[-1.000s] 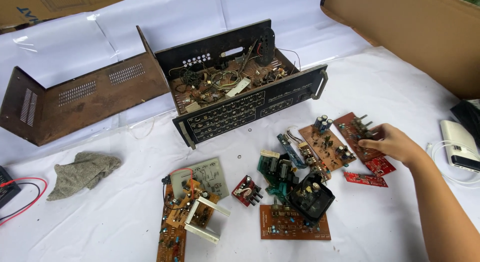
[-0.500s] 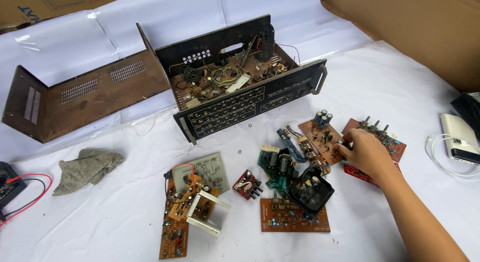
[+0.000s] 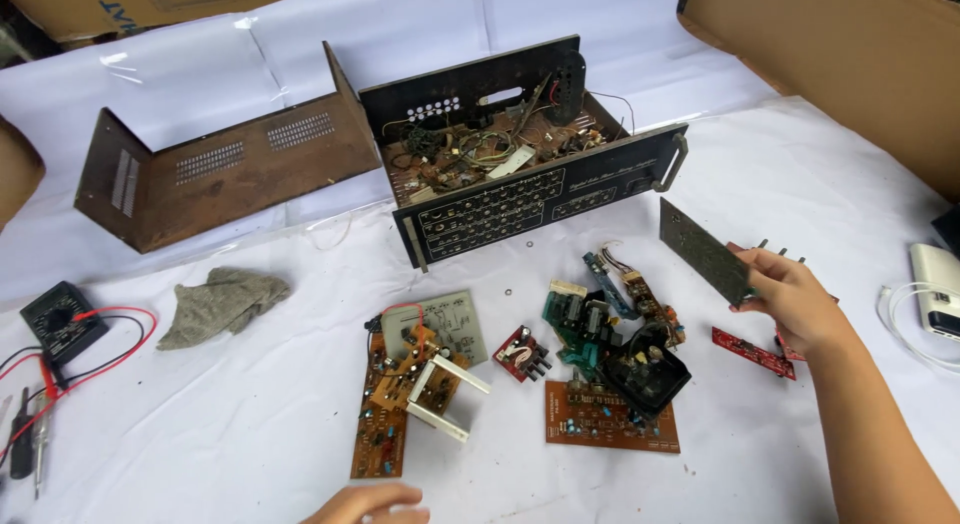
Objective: Sorting and organizing various electronic circuit boards on a workspace
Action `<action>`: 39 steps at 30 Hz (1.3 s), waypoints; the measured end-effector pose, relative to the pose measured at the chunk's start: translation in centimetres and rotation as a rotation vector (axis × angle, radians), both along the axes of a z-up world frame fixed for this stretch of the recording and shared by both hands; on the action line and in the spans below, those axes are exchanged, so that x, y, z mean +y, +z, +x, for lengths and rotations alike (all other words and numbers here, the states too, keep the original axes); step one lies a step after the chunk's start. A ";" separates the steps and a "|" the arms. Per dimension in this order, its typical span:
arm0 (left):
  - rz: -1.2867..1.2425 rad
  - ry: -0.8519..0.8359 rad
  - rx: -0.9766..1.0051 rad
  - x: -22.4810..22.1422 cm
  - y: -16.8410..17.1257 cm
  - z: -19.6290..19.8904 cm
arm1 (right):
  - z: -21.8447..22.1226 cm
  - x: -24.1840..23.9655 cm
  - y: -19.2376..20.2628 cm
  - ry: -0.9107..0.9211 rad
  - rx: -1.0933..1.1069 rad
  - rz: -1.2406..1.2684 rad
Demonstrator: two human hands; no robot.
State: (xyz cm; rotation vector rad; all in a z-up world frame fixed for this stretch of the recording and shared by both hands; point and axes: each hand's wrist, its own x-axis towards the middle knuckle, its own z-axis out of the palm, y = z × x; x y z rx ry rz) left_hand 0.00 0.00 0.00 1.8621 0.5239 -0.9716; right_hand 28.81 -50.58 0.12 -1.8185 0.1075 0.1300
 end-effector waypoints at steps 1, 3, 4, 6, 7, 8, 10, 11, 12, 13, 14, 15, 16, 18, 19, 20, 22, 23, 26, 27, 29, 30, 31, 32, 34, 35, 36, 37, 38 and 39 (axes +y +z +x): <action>-0.001 0.002 -0.001 -1.5 2.5 -0.6 | -0.8 0.1 0.0 0.002 -0.001 -0.001; 0.281 -0.064 -0.250 -4.4 7.3 -1.7 | -2.3 0.3 -0.1 0.053 0.011 0.150; 0.280 -0.063 -0.253 -4.1 6.1 -2.0 | -2.8 -0.2 -1.3 0.053 0.009 0.149; 0.238 -0.396 -1.020 -3.3 4.0 -2.7 | -4.0 -1.1 -3.7 0.109 -0.057 0.303; 0.241 -0.392 -1.025 -3.0 3.9 -2.9 | -5.8 0.1 -2.5 0.114 -0.061 0.302; 0.240 -0.385 -1.091 -2.7 3.8 -3.1 | -7.5 1.2 -1.4 0.308 -0.176 0.193; 0.232 -0.380 -1.158 -2.8 3.3 -3.8 | -11.5 4.1 1.2 0.497 -0.285 0.074; 0.243 -0.300 -1.159 -2.8 3.0 -4.2 | -13.9 6.1 2.6 0.584 -0.424 -0.079; 0.254 -0.220 -1.158 -2.8 2.6 -4.5 | -16.2 8.1 3.9 0.666 -0.562 -0.237; 0.251 -0.226 -1.160 -3.2 2.0 -4.8 | -17.7 9.2 3.5 0.659 -0.563 -0.238; 0.291 -0.186 -1.164 -3.5 1.4 -5.0 | -19.1 10.4 3.0 0.778 -0.671 -0.313; 0.330 -0.145 -1.165 -3.9 0.8 -5.3 | -20.5 11.7 2.6 0.898 -0.778 -0.390; 0.327 -0.149 -1.165 -4.0 0.6 -5.2 | -21.0 12.1 1.2 0.893 -0.776 -0.391; 0.350 -0.332 -0.861 -4.4 0.3 -5.3 | -22.2 13.0 -1.7 1.034 -0.800 -0.593; 0.346 -0.332 -0.855 -4.4 0.3 -5.7 | -22.2 12.6 -2.6 1.036 -0.793 -0.591; 0.318 -0.388 -0.877 -4.2 0.4 -6.0 | -22.1 12.3 -3.6 0.963 -0.914 -0.640; 0.289 -0.436 -0.887 -3.5 -1.1 -7.5 | -20.7 9.3 -4.8 0.899 -1.028 -0.679; 0.370 -0.396 -0.925 -2.9 -2.7 -8.4 | -19.1 6.6 -5.1 0.694 -0.968 -0.663; 0.462 -0.388 -0.693 0.0 -6.2 -10.9 | -13.1 -1.9 -4.3 0.235 -0.861 -0.699; 0.466 -0.423 -0.435 1.2 -7.1 -11.7 | -10.9 -4.6 -4.0 -0.033 -0.816 -0.750; 0.374 -0.345 -0.425 2.5 -7.8 -13.4 | -6.9 -7.5 -4.0 -0.088 -0.672 -0.747; 0.282 -0.273 -0.426 3.2 -8.2 -14.4 | -4.4 -8.4 -4.0 -0.151 -0.531 -0.749; 0.289 -0.242 -0.413 3.9 -9.5 -16.2 | -3.1 -7.9 -4.0 -0.117 -0.536 -0.740; 0.321 -0.309 -0.647 4.5 -10.8 -18.0 | -1.6 -7.4 -4.0 -0.118 -0.437 -0.749; 0.346 -0.396 -0.870 4.9 -12.5 -20.0 | 0.6 -8.1 -5.1 -0.129 -0.321 -0.765; 0.364 -0.360 -0.987 4.5 -12.9 -20.8 | 1.8 -8.7 -6.1 -0.131 -0.260 -0.874; 0.382 -0.324 -1.103 4.1 -13.3 -21.7 | 3.0 -9.3 -7.2 -0.134 -0.199 -0.981; 0.382 -0.318 -1.096 2.0 -13.3 -21.2 | 3.6 -9.9 -8.0 -0.125 -0.197 -0.983; 0.566 -0.178 -1.172 0.0 -13.1 -20.8 | 4.2 -10.5 -8.9 -0.113 -0.248 -0.978; 0.757 -0.029 -1.245 -1.9 -13.2 -20.0 | 5.2 -10.9 -9.4 -0.104 -0.310 -0.968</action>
